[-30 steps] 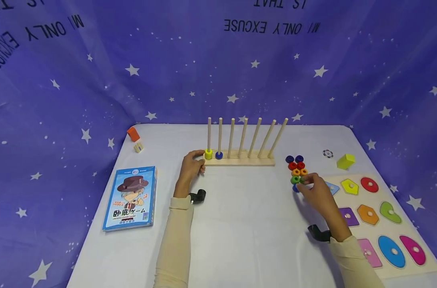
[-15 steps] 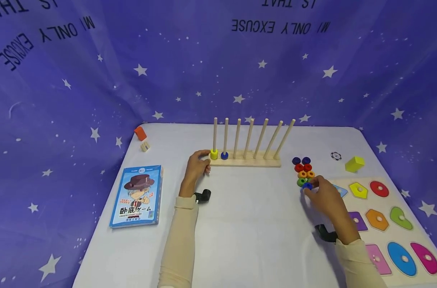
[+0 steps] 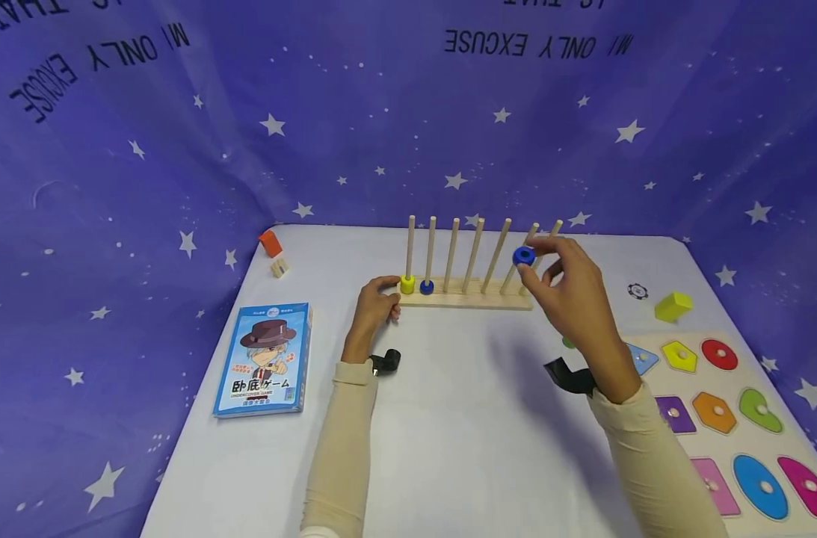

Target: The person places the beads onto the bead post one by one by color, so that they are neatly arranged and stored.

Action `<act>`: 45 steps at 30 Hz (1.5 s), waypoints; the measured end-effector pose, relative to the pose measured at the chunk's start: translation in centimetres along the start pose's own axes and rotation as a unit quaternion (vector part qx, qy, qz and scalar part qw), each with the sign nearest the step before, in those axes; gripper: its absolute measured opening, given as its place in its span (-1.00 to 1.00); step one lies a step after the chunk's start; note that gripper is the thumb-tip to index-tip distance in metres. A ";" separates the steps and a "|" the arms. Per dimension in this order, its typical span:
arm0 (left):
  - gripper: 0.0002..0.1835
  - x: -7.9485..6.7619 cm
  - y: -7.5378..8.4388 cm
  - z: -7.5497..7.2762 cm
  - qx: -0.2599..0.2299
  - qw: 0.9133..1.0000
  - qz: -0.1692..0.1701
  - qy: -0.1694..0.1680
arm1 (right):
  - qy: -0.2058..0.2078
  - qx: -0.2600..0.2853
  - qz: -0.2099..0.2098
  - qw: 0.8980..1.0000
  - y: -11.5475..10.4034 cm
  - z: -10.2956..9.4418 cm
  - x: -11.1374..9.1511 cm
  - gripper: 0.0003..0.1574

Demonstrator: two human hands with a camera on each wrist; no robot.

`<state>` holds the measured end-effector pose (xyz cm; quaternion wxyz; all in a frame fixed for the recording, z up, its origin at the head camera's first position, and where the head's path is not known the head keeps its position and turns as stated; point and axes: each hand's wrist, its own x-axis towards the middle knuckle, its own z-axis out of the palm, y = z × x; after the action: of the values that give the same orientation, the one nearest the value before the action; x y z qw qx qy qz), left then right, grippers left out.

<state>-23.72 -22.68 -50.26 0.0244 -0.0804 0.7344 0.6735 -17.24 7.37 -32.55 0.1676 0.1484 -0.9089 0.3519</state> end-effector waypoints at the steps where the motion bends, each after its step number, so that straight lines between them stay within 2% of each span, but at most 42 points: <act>1: -0.61 0.0 0.1 0.1 0.002 1.000 0.000 0.000 | -0.004 0.009 -0.004 1.000 -0.8 0.3 0.9 -0.48; 7: -0.61 -0.2 0.3 0.1 0.006 1.000 -0.006 0.004 | -0.055 0.075 0.016 0.996 -4.0 3.2 6.2 -0.53; 12: -0.61 -0.2 0.2 0.1 0.006 1.000 -0.009 0.000 | -0.083 0.102 0.027 0.991 -5.1 5.5 8.4 -0.54; 16: -0.61 -0.2 0.2 0.0 0.007 1.000 -0.006 0.004 | -0.096 0.094 0.029 0.991 -5.6 6.7 9.2 -0.55; 22: -0.61 -0.5 0.1 0.2 0.006 1.000 -0.007 0.001 | -0.109 0.080 0.038 0.990 -5.7 7.3 9.1 -0.56; 30: -0.62 -0.6 0.3 0.0 0.005 1.000 0.005 0.008 | -0.109 0.054 0.018 0.992 -6.1 7.7 9.2 -0.54; 34: -0.61 -0.6 0.4 0.2 0.002 1.000 0.005 0.007 | -0.106 0.038 0.022 0.993 -6.0 7.2 8.9 -0.46; 38: -0.61 -0.5 0.3 0.4 -0.001 1.000 0.001 0.005 | -0.089 0.036 0.019 0.995 -5.7 5.7 8.1 -0.41; 41: -0.61 -0.3 0.1 0.4 0.000 1.000 -0.001 0.006 | -0.060 0.041 0.020 0.997 -4.7 3.5 7.4 -0.42; 45: -0.61 -0.2 -0.1 0.0 0.003 1.000 0.002 0.009 | 0.008 0.040 0.037 0.998 -1.9 -0.8 6.5 -0.43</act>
<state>-23.54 -22.71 -50.32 0.0165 -0.0853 0.7365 0.6709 -22.21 5.62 -28.22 0.1554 0.1188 -0.8976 0.3950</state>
